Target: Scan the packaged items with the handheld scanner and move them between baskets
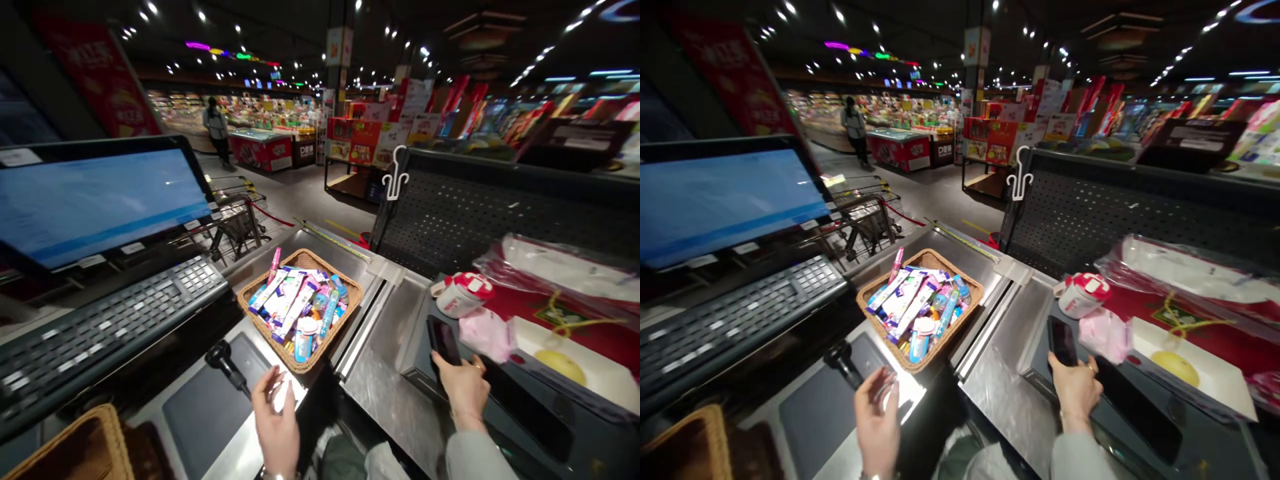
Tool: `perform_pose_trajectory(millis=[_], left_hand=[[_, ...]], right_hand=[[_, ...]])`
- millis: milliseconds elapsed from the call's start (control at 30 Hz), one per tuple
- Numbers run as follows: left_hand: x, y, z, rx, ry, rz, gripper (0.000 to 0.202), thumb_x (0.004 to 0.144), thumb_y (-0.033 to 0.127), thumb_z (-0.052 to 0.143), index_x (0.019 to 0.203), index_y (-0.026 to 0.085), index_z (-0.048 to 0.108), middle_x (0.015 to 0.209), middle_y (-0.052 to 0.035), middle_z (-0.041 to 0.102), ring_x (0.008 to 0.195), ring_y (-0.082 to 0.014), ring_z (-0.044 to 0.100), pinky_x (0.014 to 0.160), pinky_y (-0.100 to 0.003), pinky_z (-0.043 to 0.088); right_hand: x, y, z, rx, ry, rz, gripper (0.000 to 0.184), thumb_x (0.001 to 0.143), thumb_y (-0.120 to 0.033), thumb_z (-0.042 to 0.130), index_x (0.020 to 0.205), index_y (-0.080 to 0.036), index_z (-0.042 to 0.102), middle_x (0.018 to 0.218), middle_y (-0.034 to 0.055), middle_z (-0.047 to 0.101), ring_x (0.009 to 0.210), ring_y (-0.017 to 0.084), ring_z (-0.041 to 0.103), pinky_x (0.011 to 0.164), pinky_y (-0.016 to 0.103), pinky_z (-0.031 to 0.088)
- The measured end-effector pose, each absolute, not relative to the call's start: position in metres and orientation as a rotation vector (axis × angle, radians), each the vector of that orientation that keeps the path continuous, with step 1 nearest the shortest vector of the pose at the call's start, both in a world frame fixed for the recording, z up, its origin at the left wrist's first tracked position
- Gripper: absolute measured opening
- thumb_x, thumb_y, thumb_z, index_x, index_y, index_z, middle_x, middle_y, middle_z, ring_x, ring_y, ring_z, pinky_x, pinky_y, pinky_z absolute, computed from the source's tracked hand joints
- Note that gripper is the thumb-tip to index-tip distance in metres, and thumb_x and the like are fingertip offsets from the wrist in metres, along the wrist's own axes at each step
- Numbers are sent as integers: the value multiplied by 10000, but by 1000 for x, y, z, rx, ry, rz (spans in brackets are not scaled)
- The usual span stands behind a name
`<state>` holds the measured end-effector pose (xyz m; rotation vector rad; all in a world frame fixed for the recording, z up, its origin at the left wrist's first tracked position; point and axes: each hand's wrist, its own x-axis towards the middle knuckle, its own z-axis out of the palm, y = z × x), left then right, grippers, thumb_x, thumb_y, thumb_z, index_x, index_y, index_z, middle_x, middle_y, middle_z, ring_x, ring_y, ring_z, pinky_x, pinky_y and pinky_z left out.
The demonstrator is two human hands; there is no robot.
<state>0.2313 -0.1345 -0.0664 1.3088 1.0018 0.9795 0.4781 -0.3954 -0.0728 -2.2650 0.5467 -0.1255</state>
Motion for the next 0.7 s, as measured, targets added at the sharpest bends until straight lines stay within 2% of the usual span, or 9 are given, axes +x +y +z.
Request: perform_pose_trajectory(millis=[67,133,200,267,333,400,533,600,700], left_hand=[[234,-144,-48,1313,838,856,478,782,466,676,1160,218,523,1126,-106,630,1026,-245,621,984,-465,471],[238,-150,-30,1284,687,664,476,799,456,681,1180,207,541,1128,-124,648,1006,-236,637,973,-445,479],[244,-152,-13,1200,561,500,558,792,466,702,1257,209,530,1292,-164,587,1146,-263,595,1004,-437,461],[253,-152,2,1089,461,411,684,751,500,740,1329,226,498,1434,-172,484,1302,-291,490,1050,-438,430],[260,-149,17,958,400,401,736,743,569,716,1360,236,493,1494,-164,426,1376,-311,411,1093,-463,384],[264,-142,31,798,366,456,691,762,598,679,1339,251,525,1512,-137,418,1381,-317,407,1108,-479,365],[244,-119,53,541,356,700,513,797,531,680,1175,187,640,1267,-135,651,1248,-307,555,1091,-451,398],[223,-106,56,442,376,732,518,759,562,701,1092,166,672,1171,-131,699,1186,-310,600,1073,-452,419],[190,-92,54,372,365,756,580,733,592,706,1125,167,666,1112,-121,721,1141,-307,628,1054,-463,436]], right_hand=[[477,-399,-62,-2104,527,-32,834,533,-579,734,1180,-92,534,1156,273,630,1081,383,610,902,520,495],[471,-394,-47,-1959,446,71,851,536,-591,715,1209,-113,509,1046,201,689,999,323,661,811,437,555],[457,-378,-26,-1808,331,199,796,489,-562,751,1156,-175,556,976,118,719,922,270,689,732,349,580],[432,-346,-2,-1539,266,378,807,410,-451,846,1138,-217,589,959,76,723,889,248,691,672,302,579],[400,-303,21,-1390,96,494,821,457,-433,860,1195,-229,563,1089,82,704,970,241,679,743,305,582],[363,-256,36,-1323,-108,540,795,516,-415,853,1221,-233,533,1230,107,651,1089,255,642,873,353,563],[301,-186,43,-1384,-465,474,737,558,-404,834,1203,-225,526,1281,114,607,1204,265,568,1082,450,431],[280,-169,43,-1461,-617,463,745,588,-373,826,1248,-218,518,1301,111,587,1227,266,542,1118,463,384],[258,-159,48,-1461,-732,546,804,572,-343,850,1293,-231,513,1334,101,559,1251,278,510,1142,474,343]])
